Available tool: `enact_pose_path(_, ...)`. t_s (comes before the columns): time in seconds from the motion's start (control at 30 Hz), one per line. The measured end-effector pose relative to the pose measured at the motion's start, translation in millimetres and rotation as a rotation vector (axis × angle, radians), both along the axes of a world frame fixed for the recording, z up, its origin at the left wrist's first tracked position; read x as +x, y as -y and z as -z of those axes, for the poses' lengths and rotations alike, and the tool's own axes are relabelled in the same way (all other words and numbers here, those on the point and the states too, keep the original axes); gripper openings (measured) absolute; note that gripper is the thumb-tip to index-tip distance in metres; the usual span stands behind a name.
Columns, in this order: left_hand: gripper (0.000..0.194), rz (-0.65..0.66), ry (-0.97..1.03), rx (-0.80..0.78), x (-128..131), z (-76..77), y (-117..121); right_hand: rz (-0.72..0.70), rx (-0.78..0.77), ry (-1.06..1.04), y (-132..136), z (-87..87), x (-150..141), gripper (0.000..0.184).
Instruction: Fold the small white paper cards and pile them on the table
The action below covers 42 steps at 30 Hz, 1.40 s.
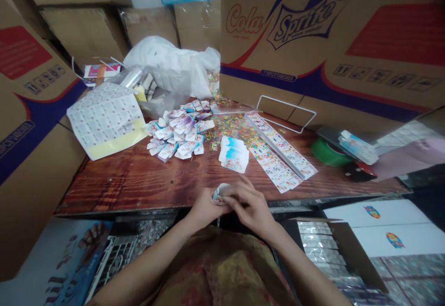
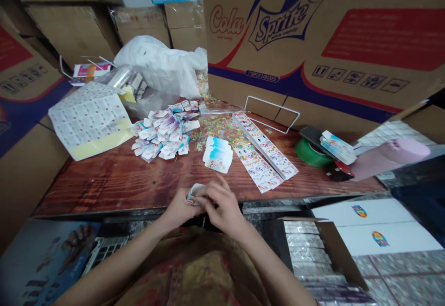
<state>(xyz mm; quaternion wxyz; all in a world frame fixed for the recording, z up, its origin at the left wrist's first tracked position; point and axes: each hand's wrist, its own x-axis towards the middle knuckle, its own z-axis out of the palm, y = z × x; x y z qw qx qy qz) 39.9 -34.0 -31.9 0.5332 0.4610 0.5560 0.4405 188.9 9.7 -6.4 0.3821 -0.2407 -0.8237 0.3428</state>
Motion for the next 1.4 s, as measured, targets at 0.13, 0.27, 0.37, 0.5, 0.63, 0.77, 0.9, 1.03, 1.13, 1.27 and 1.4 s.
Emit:
enact_pose_path(0.13,0.029,0.057,0.082,0.002,-5,-11.2,2,0.091,-0.423,-0.198,-3,1.4,-5,0.02)
enact_pose_path(0.27,0.032,0.091,0.007,0.018,-7,-15.5,-2,-0.087,-1.017,-0.264,-13,5.8,-12,0.026)
enact_pose_path(0.37,0.038,-0.023,-0.064,0.049,-4,-12.6,-4,-0.058,-1.214,-0.316,-20,10.1,-16,0.03)
enact_pose_path(0.5,0.035,-0.218,-0.032,0.115,-2,-9.1,-3,-0.03,-1.317,-0.383,-24,16.4,-18,0.032)
enact_pose_path(0.63,0.021,-0.29,-0.138,0.276,-5,-11.2,0,0.025,-1.185,-0.405,-20,19.9,-18,0.028)
enact_pose_path(0.77,0.022,-0.247,-0.351,0.328,-6,-11.6,2,0.137,-0.681,-0.335,-12,15.5,-15,0.018)
enact_pose_path(0.9,0.02,-0.321,-0.484,0.303,-2,-9.0,2,0.105,-0.38,-0.264,-3,7.1,-11,0.019)
enact_pose_path(1.03,0.016,-0.308,-0.53,0.336,1,-8.8,3,0.156,-0.473,-0.291,-2,5.1,-10,0.013)
enact_pose_path(1.13,0.014,-0.259,-0.557,0.355,1,-9.3,4,0.185,-0.665,-0.331,-4,7.5,-10,0.013)
enact_pose_path(1.27,0.015,-0.224,-0.583,0.361,0,-9.1,6,0.126,-0.862,-0.343,-6,10.7,-10,0.022)
enact_pose_path(1.4,0.016,-0.209,-0.598,0.331,1,-9.2,6,0.155,-0.935,-0.397,-5,11.6,-11,0.024)
